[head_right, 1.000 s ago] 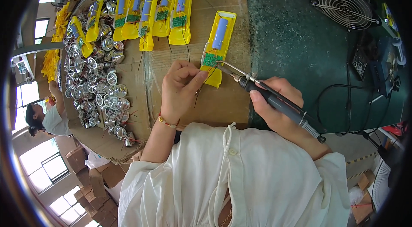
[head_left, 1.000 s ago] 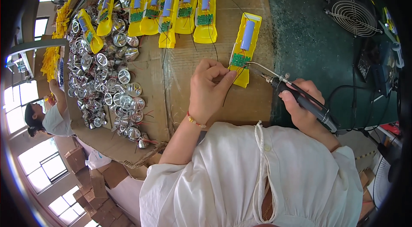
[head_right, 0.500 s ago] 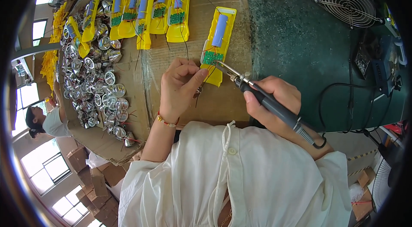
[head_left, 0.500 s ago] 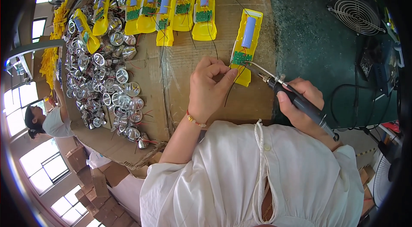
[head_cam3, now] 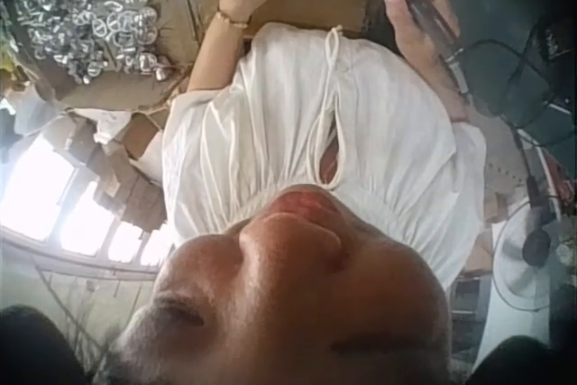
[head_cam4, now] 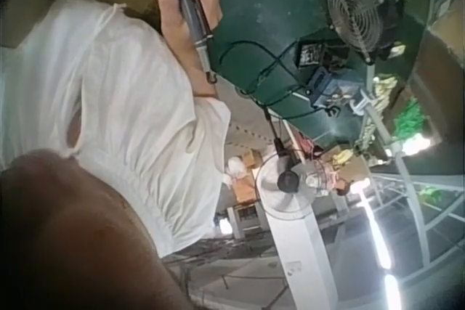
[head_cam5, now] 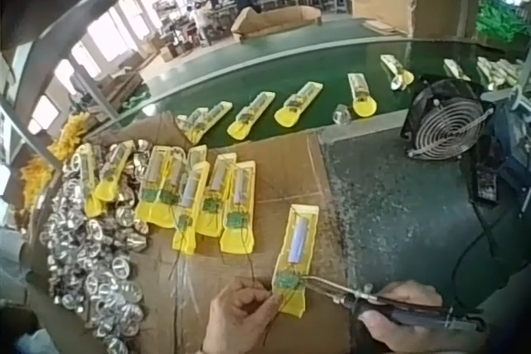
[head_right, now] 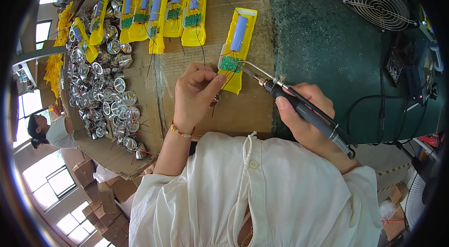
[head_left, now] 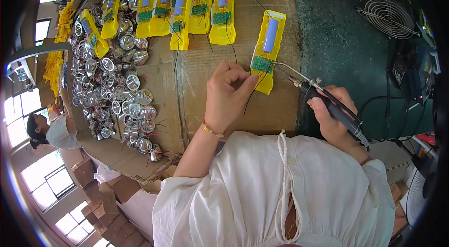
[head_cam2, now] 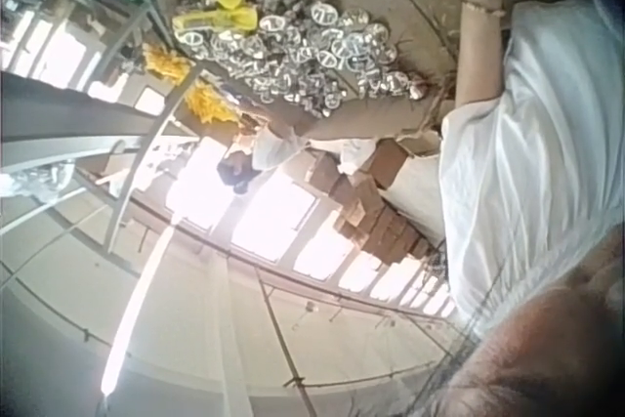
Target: Soldering wires to circuit boards and assembling them into flashlight housings on an assembly line.
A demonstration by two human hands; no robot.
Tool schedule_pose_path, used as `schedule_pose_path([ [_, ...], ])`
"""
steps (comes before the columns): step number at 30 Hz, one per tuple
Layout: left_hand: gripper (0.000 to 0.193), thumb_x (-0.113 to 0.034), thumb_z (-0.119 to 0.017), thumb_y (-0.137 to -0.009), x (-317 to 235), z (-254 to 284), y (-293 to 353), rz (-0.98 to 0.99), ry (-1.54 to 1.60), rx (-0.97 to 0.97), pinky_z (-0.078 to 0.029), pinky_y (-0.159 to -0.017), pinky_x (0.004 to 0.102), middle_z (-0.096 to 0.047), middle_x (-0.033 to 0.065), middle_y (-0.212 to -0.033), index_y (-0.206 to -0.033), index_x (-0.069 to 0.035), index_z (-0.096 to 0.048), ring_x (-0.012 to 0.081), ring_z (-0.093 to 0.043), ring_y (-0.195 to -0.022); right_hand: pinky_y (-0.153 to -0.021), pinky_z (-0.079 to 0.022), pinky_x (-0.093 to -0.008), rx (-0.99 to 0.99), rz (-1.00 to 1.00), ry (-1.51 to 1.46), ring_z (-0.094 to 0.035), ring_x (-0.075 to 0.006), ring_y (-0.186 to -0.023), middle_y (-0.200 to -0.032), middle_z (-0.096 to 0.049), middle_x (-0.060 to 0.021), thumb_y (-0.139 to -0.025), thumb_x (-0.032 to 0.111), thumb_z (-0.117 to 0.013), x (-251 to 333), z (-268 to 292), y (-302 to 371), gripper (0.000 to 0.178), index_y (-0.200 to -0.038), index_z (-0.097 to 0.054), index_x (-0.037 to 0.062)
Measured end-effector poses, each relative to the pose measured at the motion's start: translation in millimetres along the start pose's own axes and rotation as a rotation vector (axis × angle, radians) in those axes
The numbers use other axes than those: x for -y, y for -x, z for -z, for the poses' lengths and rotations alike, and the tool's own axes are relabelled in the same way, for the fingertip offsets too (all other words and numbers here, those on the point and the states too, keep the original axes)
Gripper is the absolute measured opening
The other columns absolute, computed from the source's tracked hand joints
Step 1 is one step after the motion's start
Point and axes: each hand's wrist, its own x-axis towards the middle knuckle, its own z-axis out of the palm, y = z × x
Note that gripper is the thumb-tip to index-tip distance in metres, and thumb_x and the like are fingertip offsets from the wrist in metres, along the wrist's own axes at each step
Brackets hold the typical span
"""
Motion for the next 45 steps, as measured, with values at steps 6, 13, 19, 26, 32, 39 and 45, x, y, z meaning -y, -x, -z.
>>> schedule_pose_path([
  [6, 0.010, -0.007, -0.068, -0.076, 10, 0, 0, -0.064, -0.021, -0.017, -0.041, -0.059, 0.0237, -0.054, 0.0055, -0.081, -0.078, 0.002, -0.066, 0.0120, -0.051, -0.069, -0.059, -0.049, -0.0255, 0.007, -0.029, -0.053, -0.058, -0.0144, -0.065, -0.076, -0.059, -0.0125, -0.081, 0.004, -0.059, -2, -3, 0, 0.014, -0.089, -0.051, -0.0030],
  [13, 0.010, -0.010, -0.068, -0.075, 2, -1, -4, -0.083, -0.053, 0.004, -0.042, -0.056, 0.0271, -0.053, 0.0075, -0.075, -0.078, 0.000, -0.067, 0.0161, -0.052, -0.062, -0.054, -0.045, -0.0220, -0.084, -0.047, -0.108, -0.056, -0.0078, -0.059, -0.069, -0.061, -0.0057, -0.079, 0.011, -0.067, -11, -13, -1, 0.019, -0.088, -0.056, -0.0015],
  [19, 0.010, -0.010, -0.069, -0.073, -5, 1, -8, -0.064, -0.115, 0.033, -0.043, -0.055, 0.0281, -0.053, 0.0079, -0.074, -0.076, -0.001, -0.067, 0.0173, -0.053, -0.060, -0.053, -0.044, -0.0215, -0.116, -0.067, -0.184, -0.055, -0.0067, -0.058, -0.068, -0.061, -0.0049, -0.079, 0.010, -0.066, -7, -19, -7, 0.018, -0.087, -0.055, -0.0012],
  [26, 0.010, -0.011, -0.068, -0.074, -7, 0, -12, -0.120, -0.167, 0.029, -0.042, -0.055, 0.0280, -0.052, 0.0076, -0.072, -0.075, -0.001, -0.067, 0.0173, -0.052, -0.059, -0.053, -0.045, -0.0216, -0.090, -0.051, -0.121, -0.057, -0.0073, -0.058, -0.066, -0.061, -0.0049, -0.080, 0.008, -0.065, -9, -22, -9, 0.015, -0.086, -0.054, -0.0016],
  [32, 0.011, -0.013, -0.068, -0.074, -4, 1, -11, -0.070, -0.149, 0.022, -0.042, -0.054, 0.0281, -0.052, 0.0072, -0.071, -0.074, -0.002, -0.067, 0.0165, -0.052, -0.059, -0.058, -0.048, -0.0237, -0.154, -0.080, -0.220, -0.060, -0.0113, -0.064, -0.072, -0.064, -0.0095, -0.081, 0.008, -0.063, -10, -18, -2, 0.017, -0.089, -0.053, -0.0022],
  [39, 0.011, -0.013, -0.067, -0.076, -12, 0, -11, -0.066, -0.206, 0.020, -0.042, -0.053, 0.0267, -0.053, 0.0071, -0.071, -0.076, -0.002, -0.067, 0.0164, -0.052, -0.057, -0.060, -0.049, -0.0254, -0.174, -0.025, -0.210, -0.061, -0.0135, -0.066, -0.075, -0.064, -0.0111, -0.081, 0.008, -0.062, -13, -1, 4, 0.017, -0.091, -0.053, -0.0025],
  [45, 0.015, -0.014, -0.066, -0.079, -19, 1, 6, 0.158, 0.080, -0.145, -0.045, -0.053, 0.0233, -0.062, 0.0062, -0.064, -0.082, 0.001, -0.067, 0.0070, -0.058, -0.060, -0.055, -0.046, -0.0225, -0.272, -0.054, -0.173, -0.057, -0.0094, -0.059, -0.072, -0.063, -0.0084, -0.080, 0.009, -0.065, -25, 23, 8, 0.016, -0.087, -0.054, -0.0012],
])
